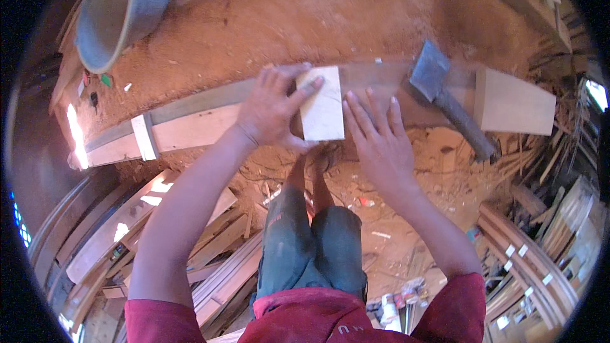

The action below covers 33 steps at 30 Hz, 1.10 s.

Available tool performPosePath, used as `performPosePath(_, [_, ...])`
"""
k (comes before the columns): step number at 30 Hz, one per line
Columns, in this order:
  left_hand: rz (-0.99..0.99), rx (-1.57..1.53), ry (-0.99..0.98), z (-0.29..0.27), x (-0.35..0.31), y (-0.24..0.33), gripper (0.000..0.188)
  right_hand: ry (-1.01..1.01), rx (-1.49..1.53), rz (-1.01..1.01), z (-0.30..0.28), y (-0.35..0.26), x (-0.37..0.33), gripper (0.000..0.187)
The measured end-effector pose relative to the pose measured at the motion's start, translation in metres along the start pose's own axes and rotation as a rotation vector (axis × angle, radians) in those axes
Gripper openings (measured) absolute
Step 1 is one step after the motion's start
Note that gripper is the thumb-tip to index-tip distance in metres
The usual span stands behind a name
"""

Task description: The person applies glue to small wooden blocks and attaches them to a long wooden plank on the floor. They use a hammer to tap the blocks into place and repeat the process for multiple blocks along the plank.

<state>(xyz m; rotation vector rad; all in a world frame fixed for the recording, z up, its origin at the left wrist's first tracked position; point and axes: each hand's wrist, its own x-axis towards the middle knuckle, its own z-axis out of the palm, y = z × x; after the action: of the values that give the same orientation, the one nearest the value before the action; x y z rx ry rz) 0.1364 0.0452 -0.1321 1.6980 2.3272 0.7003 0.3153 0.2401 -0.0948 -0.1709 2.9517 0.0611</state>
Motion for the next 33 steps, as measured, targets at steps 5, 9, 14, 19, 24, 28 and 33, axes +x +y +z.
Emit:
performPosePath(5, [-0.019,0.033,-0.031,-0.007,-0.002,0.001,0.116,0.233,-0.034,0.005,-0.054,0.049,0.115,0.036])
performPosePath(9, [-0.027,-0.042,-0.044,-0.010,0.000,0.002,0.111,0.374,0.345,0.133,-0.090,0.053,0.248,0.023])
performPosePath(14, [-0.017,-0.032,-0.022,-0.010,-0.006,0.000,0.105,0.420,0.512,0.239,-0.059,-0.002,0.401,0.025])
performPosePath(19, [0.002,-0.021,-0.077,-0.015,-0.004,-0.001,0.096,0.503,0.500,0.436,-0.058,-0.020,0.433,0.022])
performPosePath(24, [0.008,-0.013,-0.100,-0.010,-0.001,0.001,0.096,0.526,0.589,0.424,-0.057,-0.016,0.428,0.017])
performPosePath(28, [-0.036,-0.061,-0.100,0.004,-0.006,-0.003,0.104,0.593,0.792,0.333,-0.045,0.007,0.385,0.030])
performPosePath(33, [-0.066,0.065,-0.106,-0.012,-0.004,0.004,0.107,0.762,1.231,0.241,-0.054,0.030,0.218,0.032])
